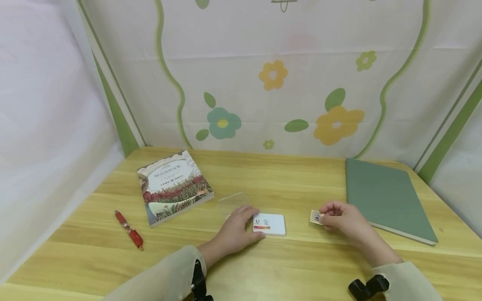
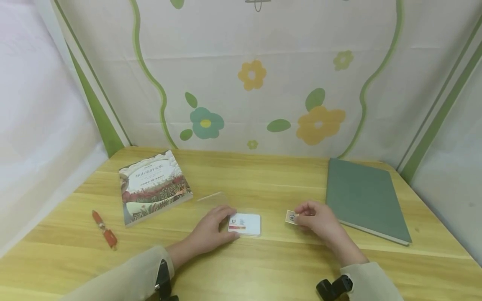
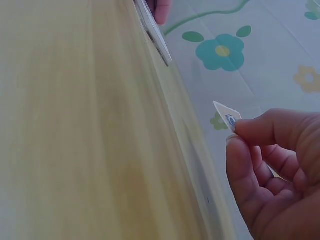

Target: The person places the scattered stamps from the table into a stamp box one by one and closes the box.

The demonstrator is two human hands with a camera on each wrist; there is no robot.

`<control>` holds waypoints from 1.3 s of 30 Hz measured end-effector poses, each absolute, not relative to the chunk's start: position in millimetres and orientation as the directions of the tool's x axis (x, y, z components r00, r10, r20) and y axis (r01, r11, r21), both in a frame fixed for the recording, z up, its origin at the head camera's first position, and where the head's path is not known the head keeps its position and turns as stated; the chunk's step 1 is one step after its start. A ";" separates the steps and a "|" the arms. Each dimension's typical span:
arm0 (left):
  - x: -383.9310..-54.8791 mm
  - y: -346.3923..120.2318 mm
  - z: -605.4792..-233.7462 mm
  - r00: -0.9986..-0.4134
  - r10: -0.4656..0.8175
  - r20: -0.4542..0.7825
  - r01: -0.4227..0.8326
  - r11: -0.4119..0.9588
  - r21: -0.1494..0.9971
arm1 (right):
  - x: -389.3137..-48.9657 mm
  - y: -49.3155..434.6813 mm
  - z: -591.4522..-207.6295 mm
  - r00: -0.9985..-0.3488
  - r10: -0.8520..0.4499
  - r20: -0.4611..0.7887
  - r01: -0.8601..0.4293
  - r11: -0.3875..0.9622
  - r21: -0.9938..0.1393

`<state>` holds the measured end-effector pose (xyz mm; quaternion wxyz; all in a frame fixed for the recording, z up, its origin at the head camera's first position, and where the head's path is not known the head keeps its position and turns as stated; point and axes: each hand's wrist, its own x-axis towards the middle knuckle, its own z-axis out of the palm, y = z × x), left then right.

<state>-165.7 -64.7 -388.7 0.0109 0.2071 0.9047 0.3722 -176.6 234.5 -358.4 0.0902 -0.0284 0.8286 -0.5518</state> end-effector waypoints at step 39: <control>-165.2 -66.3 -389.4 -0.914 0.382 0.137 0.369 0.640 0.674 | -183.3 176.1 -363.9 -0.948 -0.281 -0.151 0.064 0.297 -0.953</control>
